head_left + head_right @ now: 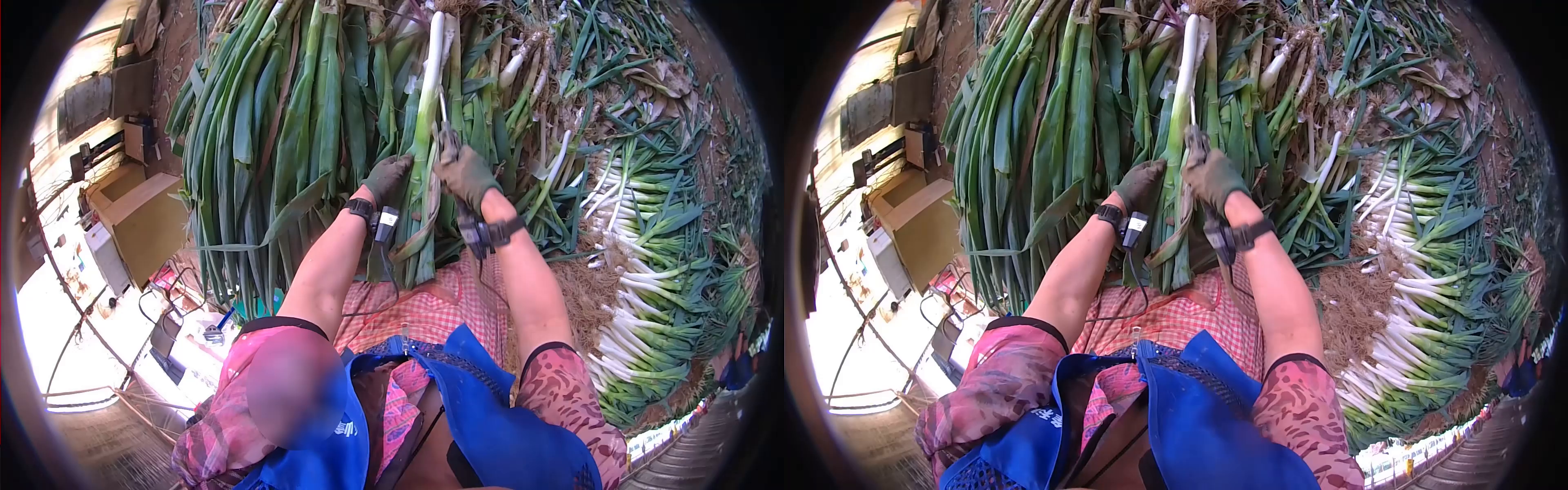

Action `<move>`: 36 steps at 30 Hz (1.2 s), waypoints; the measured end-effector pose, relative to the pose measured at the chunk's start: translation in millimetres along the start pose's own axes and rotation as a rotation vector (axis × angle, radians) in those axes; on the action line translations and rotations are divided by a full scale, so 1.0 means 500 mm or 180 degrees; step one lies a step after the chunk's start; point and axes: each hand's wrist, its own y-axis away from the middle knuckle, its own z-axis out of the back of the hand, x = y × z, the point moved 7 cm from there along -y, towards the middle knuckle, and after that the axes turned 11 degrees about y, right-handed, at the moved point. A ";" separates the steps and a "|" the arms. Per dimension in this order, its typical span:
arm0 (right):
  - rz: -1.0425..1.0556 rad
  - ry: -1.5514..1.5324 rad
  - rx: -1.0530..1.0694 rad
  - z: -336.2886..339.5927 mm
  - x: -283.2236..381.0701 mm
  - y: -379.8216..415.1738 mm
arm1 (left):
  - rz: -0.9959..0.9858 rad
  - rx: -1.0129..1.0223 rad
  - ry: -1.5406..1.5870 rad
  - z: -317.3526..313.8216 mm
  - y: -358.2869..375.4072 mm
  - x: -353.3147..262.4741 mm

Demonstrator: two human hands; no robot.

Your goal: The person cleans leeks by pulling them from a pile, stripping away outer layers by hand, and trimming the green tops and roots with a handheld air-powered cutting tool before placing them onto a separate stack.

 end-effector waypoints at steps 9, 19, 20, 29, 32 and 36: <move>0.0023 0.0345 0.0962 0.014 -0.064 0.250 | 0.0053 0.0367 0.1486 0.011 0.008 -0.011; 0.0806 -0.1250 0.0042 0.131 -0.067 0.055 | -0.2410 0.0762 -0.2009 -0.234 0.108 -0.130; 0.0780 -0.1522 0.0102 0.157 -0.080 0.061 | -0.2892 0.0732 -0.2470 -0.254 0.116 -0.147; 0.0705 -0.0807 -0.1482 0.663 -0.181 0.217 | -0.1449 -0.2314 -0.1294 -0.042 -0.014 -0.201; 0.0408 -0.0095 -0.1713 0.749 -0.275 0.271 | -0.0761 -0.1598 -0.1855 -0.072 -0.094 -0.192; 0.0153 0.0861 -0.2048 0.719 -0.382 0.298 | 0.0204 -0.1438 -0.2189 -0.091 -0.159 -0.143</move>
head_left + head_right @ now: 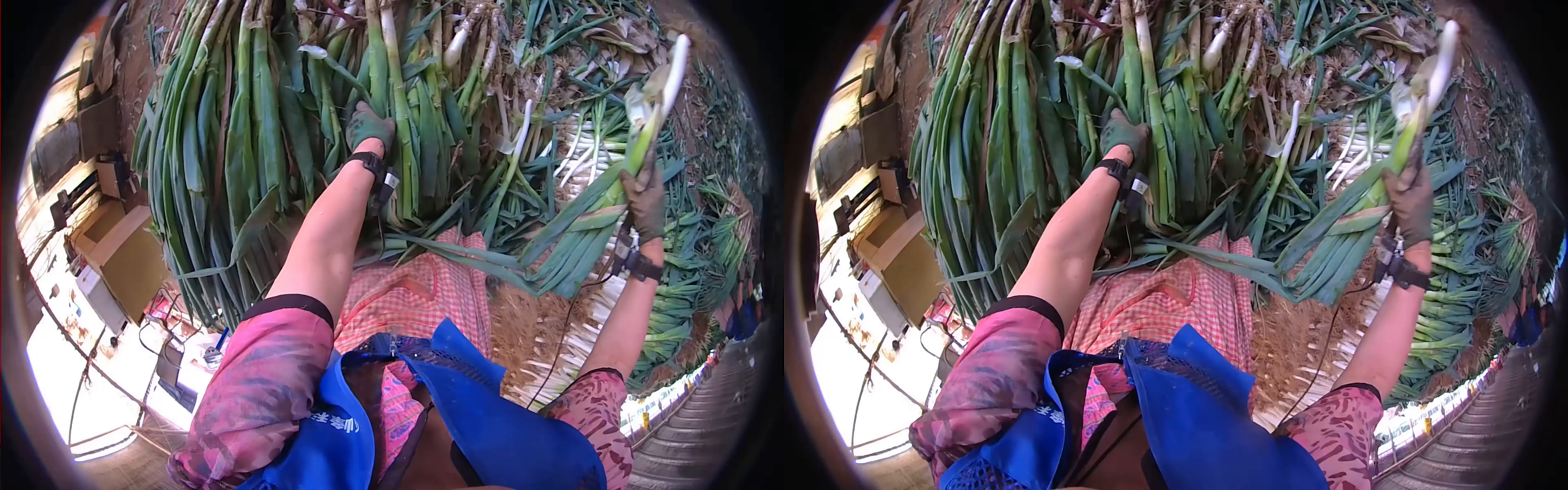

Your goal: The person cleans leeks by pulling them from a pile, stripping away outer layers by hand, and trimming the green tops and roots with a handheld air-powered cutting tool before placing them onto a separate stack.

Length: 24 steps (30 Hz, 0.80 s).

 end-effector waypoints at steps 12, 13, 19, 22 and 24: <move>-0.0116 -0.1497 0.1817 -0.470 0.250 0.213 | -0.1618 0.1937 0.0858 0.128 0.109 0.036; -0.0121 -0.1784 0.1983 -0.497 0.292 0.223 | -0.3517 0.1822 -0.0557 0.132 0.166 0.047; -0.0440 -0.1900 0.2947 -0.537 0.513 0.317 | 0.0450 0.2462 0.3344 0.056 0.226 0.153; -0.0013 -0.0940 0.2695 -0.526 0.511 0.365 | 0.0592 0.1904 0.3533 0.072 0.249 0.125; 0.0003 -0.0815 0.2654 -0.508 0.517 0.366 | 0.0604 0.1729 0.3562 0.063 0.251 0.132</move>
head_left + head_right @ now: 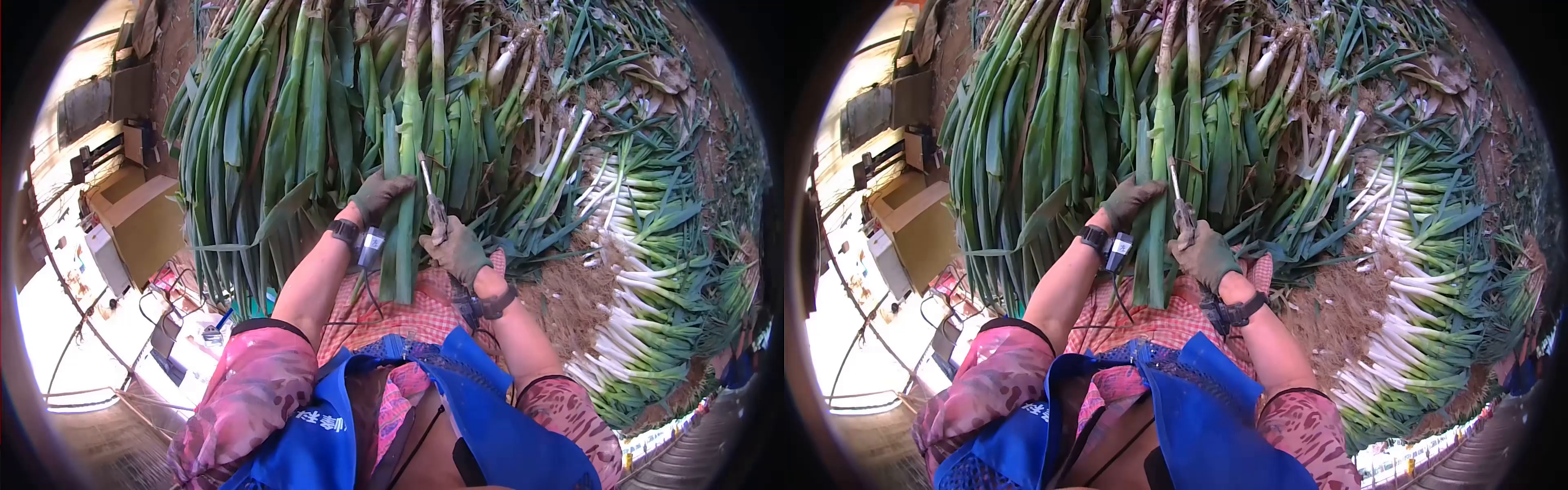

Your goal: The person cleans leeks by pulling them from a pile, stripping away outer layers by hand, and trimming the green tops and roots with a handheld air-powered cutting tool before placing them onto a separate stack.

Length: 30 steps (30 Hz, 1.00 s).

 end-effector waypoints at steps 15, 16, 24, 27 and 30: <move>-0.0151 0.0138 -0.0553 0.038 0.080 -0.335 | -0.1091 -0.0942 -0.1665 0.038 0.000 0.078; -0.0195 0.0057 -0.0492 0.060 0.096 -0.359 | -0.1106 -0.1063 -0.1735 0.034 0.012 0.074; -0.0074 0.0072 -0.0450 0.092 0.128 -0.140 | -0.0791 -0.1255 -0.1874 -0.003 0.072 0.050; -0.0426 0.0580 -0.0094 0.026 0.068 -0.112 | -0.0613 -0.1263 -0.1940 -0.005 0.083 0.045; -0.0225 0.0470 -0.0508 0.030 0.067 -0.212 | -0.0694 -0.1147 -0.1953 0.009 0.087 0.079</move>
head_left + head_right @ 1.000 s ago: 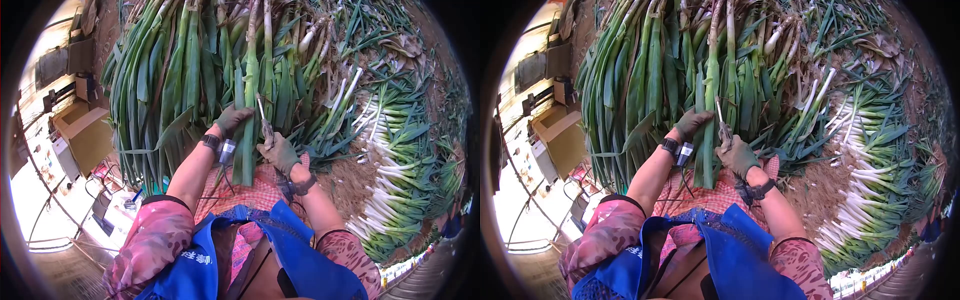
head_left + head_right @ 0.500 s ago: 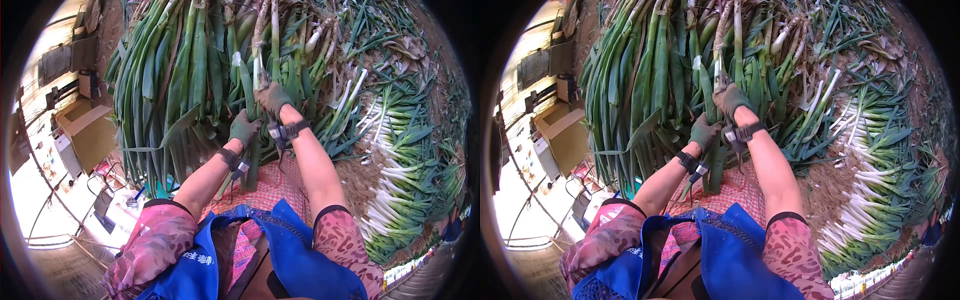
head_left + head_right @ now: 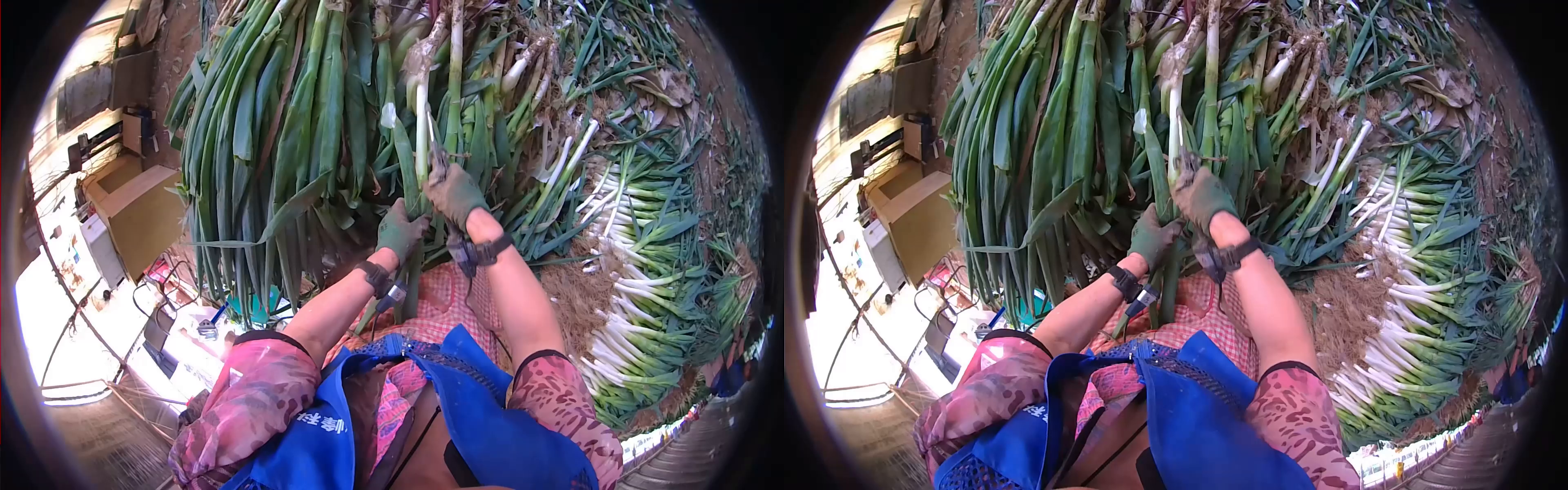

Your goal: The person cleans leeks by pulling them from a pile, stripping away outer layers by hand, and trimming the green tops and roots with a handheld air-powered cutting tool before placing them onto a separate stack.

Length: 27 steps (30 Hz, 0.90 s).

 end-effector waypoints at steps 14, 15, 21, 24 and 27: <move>0.0102 0.0238 -0.0058 0.121 0.082 -0.087 | 0.0761 0.1580 0.1844 -0.045 0.055 0.040; 0.0079 0.0237 -0.0080 0.121 0.077 -0.093 | 0.0799 0.1658 0.1851 -0.049 0.059 0.048; -0.0015 0.0142 0.0213 0.115 0.091 -0.241 | 0.1050 0.1724 0.2002 -0.045 0.066 0.070; -0.0061 0.0550 0.0532 0.131 0.104 -0.278 | 0.1006 0.1736 0.1917 -0.049 0.072 0.074; 0.0020 0.0530 -0.0141 0.164 0.104 -0.223 | 0.0910 0.1697 0.1849 -0.052 0.085 0.065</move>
